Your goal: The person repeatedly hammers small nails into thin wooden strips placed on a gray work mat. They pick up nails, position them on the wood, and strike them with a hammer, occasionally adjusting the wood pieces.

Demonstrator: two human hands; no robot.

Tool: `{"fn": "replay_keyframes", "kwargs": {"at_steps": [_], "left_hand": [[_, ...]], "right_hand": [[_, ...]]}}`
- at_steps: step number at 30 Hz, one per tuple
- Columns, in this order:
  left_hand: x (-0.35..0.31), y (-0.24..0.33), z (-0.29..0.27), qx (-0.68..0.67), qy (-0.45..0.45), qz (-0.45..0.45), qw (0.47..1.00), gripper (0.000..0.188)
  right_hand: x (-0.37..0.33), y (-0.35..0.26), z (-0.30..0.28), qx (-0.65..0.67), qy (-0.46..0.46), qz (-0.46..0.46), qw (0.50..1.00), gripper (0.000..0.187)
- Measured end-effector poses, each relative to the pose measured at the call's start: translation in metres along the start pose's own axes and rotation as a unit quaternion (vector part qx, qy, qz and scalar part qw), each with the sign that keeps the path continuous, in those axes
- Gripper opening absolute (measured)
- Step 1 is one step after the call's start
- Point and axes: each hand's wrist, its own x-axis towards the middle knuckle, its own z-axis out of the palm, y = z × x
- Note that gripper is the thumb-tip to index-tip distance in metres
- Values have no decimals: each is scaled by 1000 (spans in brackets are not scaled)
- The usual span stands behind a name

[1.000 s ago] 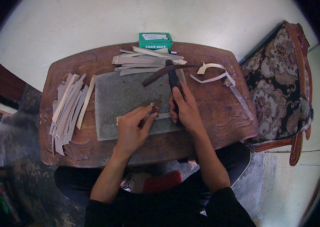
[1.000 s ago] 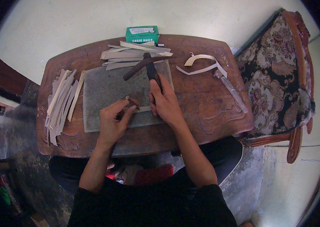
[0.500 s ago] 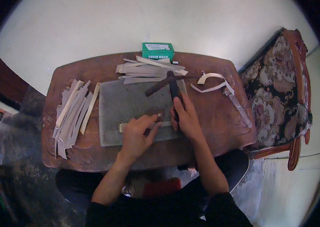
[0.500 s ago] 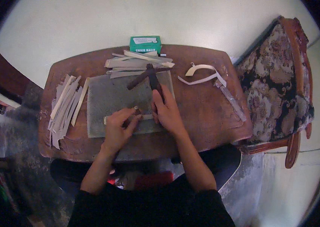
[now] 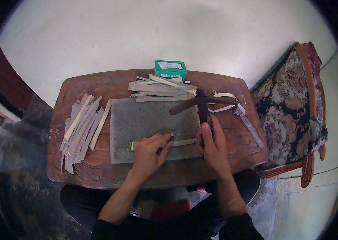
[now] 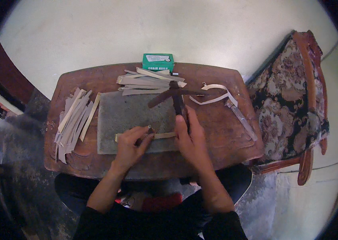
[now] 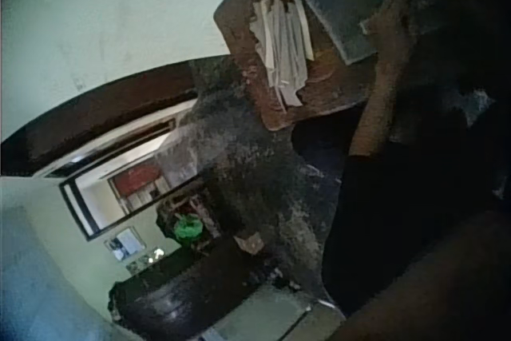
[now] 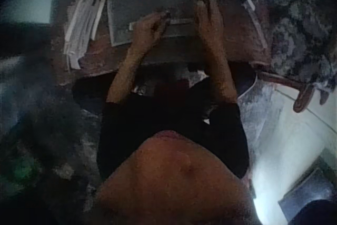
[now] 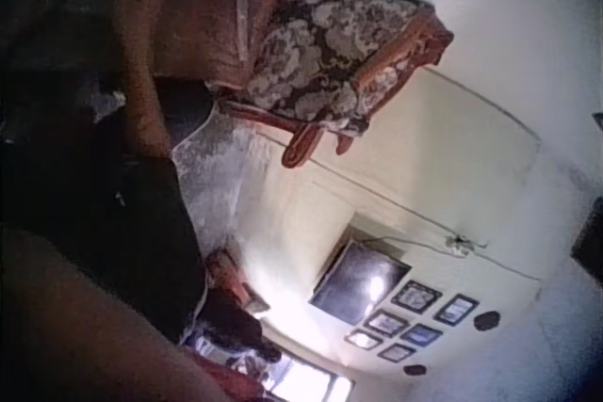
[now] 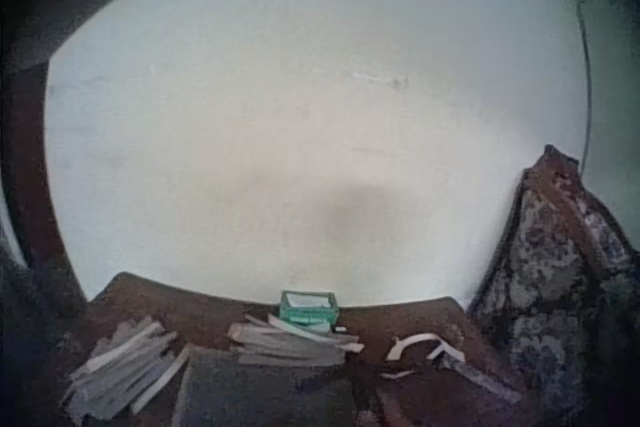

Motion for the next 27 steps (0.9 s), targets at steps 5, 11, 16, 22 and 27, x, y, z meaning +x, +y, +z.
{"fn": "replay_keyframes", "kwargs": {"at_steps": [5, 11, 16, 22, 27], "left_hand": [[-4, -3, 0, -1, -2, -18, 1000, 20], [-3, -2, 1, 3, 3, -5, 1000, 20], [-2, -1, 0, 4, -3, -10, 1000, 20], [-2, -1, -1, 12, -12, -5, 1000, 22], [-3, 0, -2, 19, -22, -12, 1000, 22]], "right_hand": [[-21, -40, -13, -198, -27, -81, 977, 38], [-28, -60, -23, -275, -78, -189, 939, 39], [-31, -73, -27, -295, -110, -168, 934, 37], [-38, -77, -25, -304, -93, -159, 935, 37], [-31, -77, -27, -308, -90, -145, 936, 38]]}}
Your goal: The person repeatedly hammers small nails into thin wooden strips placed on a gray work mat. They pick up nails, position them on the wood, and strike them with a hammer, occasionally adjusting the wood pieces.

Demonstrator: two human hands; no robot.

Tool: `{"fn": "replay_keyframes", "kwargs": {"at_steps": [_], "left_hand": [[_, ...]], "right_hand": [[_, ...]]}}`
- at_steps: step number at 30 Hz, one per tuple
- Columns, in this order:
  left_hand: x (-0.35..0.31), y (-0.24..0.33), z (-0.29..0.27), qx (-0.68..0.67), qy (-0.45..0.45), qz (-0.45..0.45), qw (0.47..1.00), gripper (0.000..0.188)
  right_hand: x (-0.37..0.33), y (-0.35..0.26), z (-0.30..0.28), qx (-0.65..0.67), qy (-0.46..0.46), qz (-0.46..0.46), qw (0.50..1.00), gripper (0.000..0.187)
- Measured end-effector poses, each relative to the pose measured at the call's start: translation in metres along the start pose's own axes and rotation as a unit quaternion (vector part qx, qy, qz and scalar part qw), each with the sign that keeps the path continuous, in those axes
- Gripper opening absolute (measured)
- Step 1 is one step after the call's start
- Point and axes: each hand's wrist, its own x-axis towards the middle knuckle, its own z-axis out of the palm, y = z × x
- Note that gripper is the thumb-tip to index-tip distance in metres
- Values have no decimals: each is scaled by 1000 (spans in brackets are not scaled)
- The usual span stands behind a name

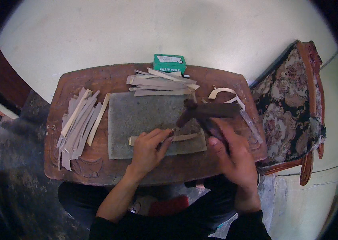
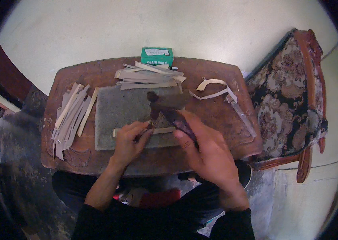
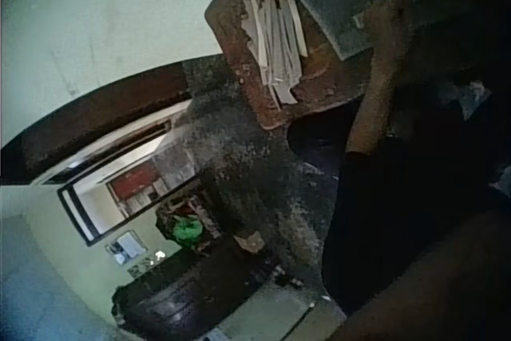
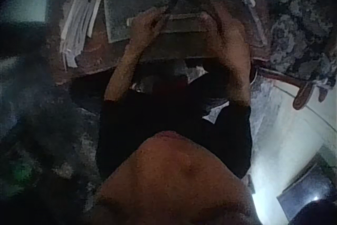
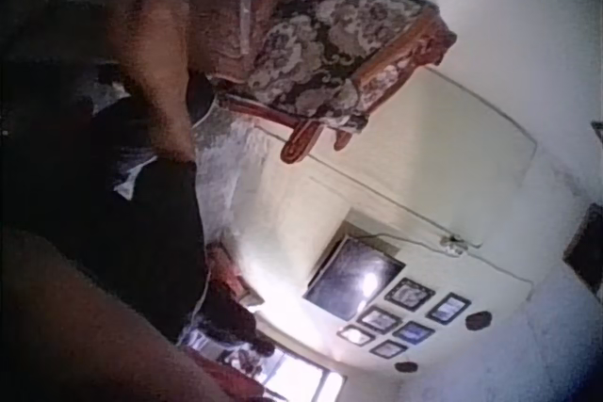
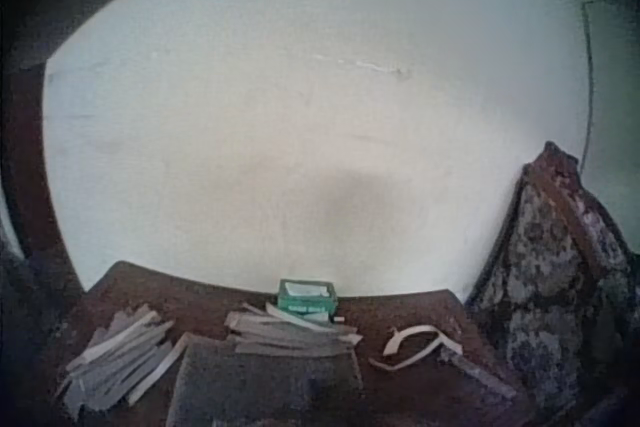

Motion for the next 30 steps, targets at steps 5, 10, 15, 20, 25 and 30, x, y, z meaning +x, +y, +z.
{"fn": "replay_keyframes", "kwargs": {"at_steps": [5, 10, 15, 20, 25, 30], "left_hand": [[0, -3, 3, 0, 10, 13, 1000, 21], [1, -1, 0, -10, -1, -2, 1000, 23], [1, 0, 1, -6, 2, 3, 1000, 21], [-1, -4, 3, 9, 14, 17, 1000, 20], [2, 3, -2, -4, 1, -4, 1000, 19], [2, -5, 4, -10, 18, 2, 1000, 18]], "right_hand": [[-3, 1, 6, -12, 4, 4, 1000, 39], [-1, 2, 6, 40, 24, -9, 999, 40], [-1, 9, 9, 13, -8, 3, 1000, 40], [-4, 3, 9, 58, 31, 13, 998, 40], [8, 19, 21, 29, 17, -15, 999, 38], [42, 58, 69, 353, 20, 153, 923, 36]]}}
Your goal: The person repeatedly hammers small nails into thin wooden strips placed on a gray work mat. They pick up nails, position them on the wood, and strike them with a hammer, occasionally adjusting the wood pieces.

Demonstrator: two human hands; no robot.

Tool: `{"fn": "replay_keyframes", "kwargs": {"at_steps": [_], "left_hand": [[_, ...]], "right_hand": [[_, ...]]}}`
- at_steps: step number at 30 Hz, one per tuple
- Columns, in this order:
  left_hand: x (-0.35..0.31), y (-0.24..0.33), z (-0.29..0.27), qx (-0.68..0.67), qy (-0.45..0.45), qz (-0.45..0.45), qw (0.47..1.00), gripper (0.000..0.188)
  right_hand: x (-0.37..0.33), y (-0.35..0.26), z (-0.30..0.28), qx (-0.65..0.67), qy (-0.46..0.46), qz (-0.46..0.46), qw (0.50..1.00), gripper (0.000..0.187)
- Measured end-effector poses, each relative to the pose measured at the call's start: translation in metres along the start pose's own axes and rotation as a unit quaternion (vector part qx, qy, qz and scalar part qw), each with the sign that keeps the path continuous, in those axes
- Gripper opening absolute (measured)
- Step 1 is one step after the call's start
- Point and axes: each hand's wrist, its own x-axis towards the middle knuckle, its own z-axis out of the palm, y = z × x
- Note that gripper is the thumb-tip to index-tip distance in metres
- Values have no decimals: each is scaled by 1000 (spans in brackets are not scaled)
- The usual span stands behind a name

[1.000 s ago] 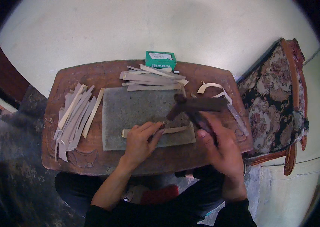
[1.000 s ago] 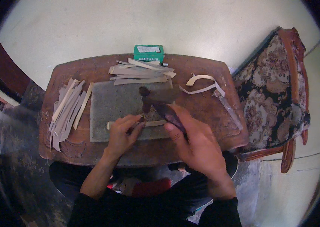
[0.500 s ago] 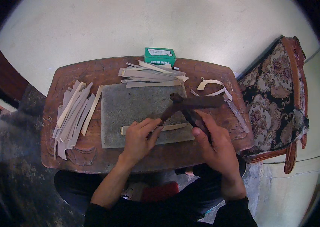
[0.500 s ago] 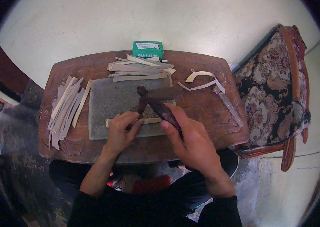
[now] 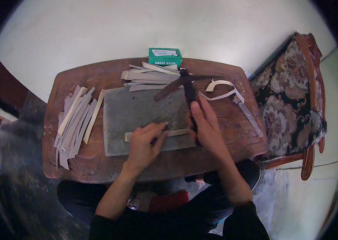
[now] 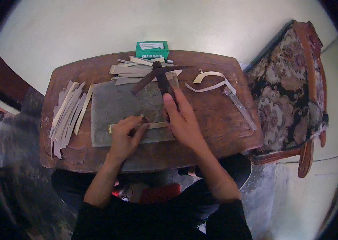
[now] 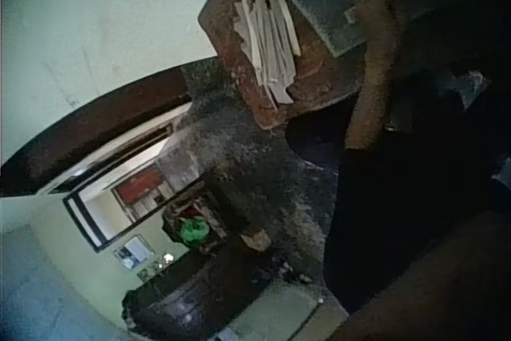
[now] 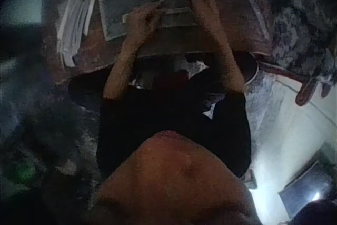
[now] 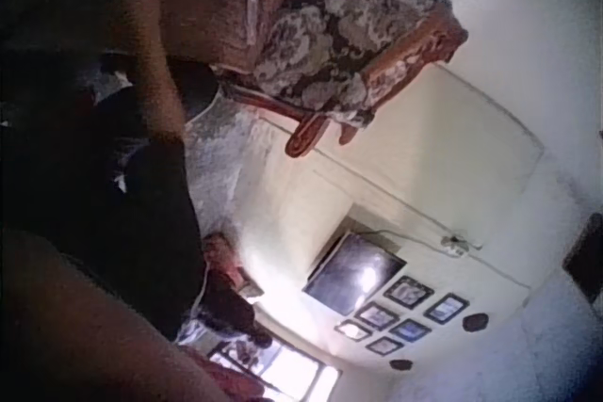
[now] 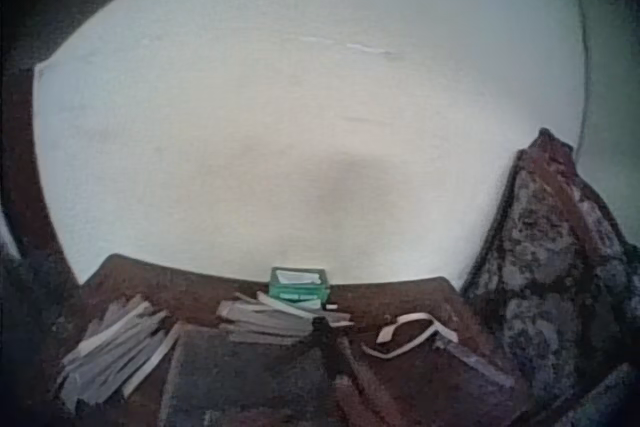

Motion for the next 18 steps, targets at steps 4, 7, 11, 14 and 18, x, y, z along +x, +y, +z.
{"fn": "replay_keyframes", "kwargs": {"at_steps": [4, 7, 11, 14, 18], "left_hand": [[0, 3, 0, -39, 1, -43, 998, 19], [-4, 0, 1, -66, 13, -84, 994, 19], [-1, 7, -6, -67, -16, -138, 988, 17], [0, 8, -5, -82, -12, -129, 988, 16], [1, 8, -2, -72, -12, -124, 990, 14]], "right_hand": [[25, 44, 10, 107, -5, 51, 993, 38], [28, 55, 10, 121, -16, 38, 992, 39], [25, 55, 13, 103, 3, 58, 993, 40], [23, 50, 13, 94, -7, 47, 994, 40], [24, 52, 12, 98, -20, 37, 994, 41]]}}
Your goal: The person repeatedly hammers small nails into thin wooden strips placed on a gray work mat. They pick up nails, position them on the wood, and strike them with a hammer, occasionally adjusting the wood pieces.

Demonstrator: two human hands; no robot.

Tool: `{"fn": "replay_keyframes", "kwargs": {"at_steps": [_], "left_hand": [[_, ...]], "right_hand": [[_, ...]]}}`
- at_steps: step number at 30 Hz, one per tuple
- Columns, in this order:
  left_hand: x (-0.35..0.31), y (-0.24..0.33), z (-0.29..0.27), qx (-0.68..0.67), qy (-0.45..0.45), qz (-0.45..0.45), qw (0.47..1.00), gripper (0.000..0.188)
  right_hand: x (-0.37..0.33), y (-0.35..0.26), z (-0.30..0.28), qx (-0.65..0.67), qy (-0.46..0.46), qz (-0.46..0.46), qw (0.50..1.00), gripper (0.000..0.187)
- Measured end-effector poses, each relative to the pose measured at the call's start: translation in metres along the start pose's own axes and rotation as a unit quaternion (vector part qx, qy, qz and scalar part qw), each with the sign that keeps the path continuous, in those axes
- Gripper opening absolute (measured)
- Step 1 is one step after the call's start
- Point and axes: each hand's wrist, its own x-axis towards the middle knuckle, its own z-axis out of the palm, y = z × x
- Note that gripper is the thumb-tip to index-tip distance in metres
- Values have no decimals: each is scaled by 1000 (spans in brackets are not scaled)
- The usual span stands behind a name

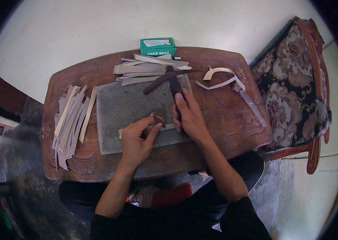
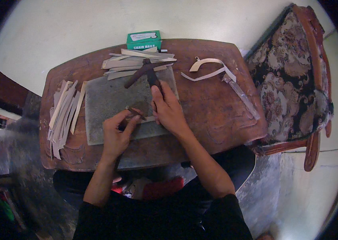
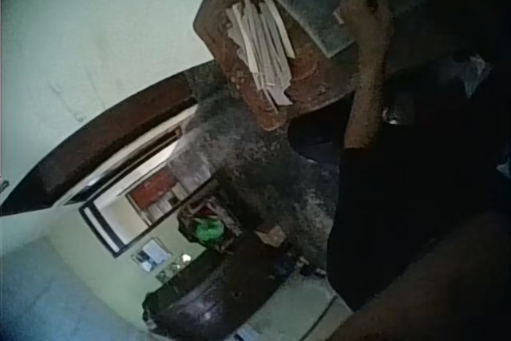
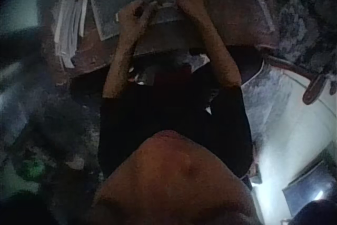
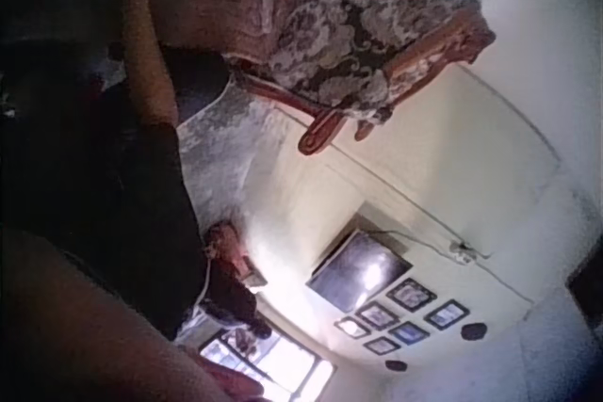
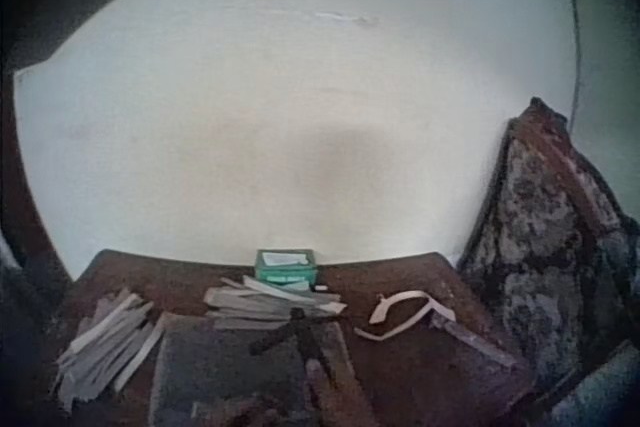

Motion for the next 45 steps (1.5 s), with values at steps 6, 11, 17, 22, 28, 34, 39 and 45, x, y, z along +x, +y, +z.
{"fn": "replay_keyframes", "kwargs": {"at_steps": [6, 11, 17, 22, 28, 34, 39, 45], "left_hand": [[0, -7, 2, 8, 4, 27, 1000, 14], [-1, -8, 2, 44, -3, 21, 999, 14], [2, -2, 4, 38, 17, 61, 997, 17], [3, -1, 1, 88, 1, 111, 990, 18], [3, -4, 3, 73, -5, 115, 991, 21], [5, -1, 3, 53, -19, 109, 992, 21], [3, -4, 5, 50, -7, 123, 991, 22], [2, -2, 7, 64, 0, 117, 991, 20]], "right_hand": [[2, 2, 1, -2, -4, -12, 1000, 38], [2, 3, 1, -9, 3, -6, 1000, 37], [1, 1, 2, 3, 1, -7, 1000, 34], [2, 2, 2, -2, 2, -4, 1000, 34], [-6, -8, -7, 25, 9, 15, 1000, 35], [-33, -46, -27, -129, 51, -67, 988, 37], [-69, -89, -35, -299, 40, -144, 942, 41], [-89, -103, -32, -400, -7, -208, 892, 43]]}}
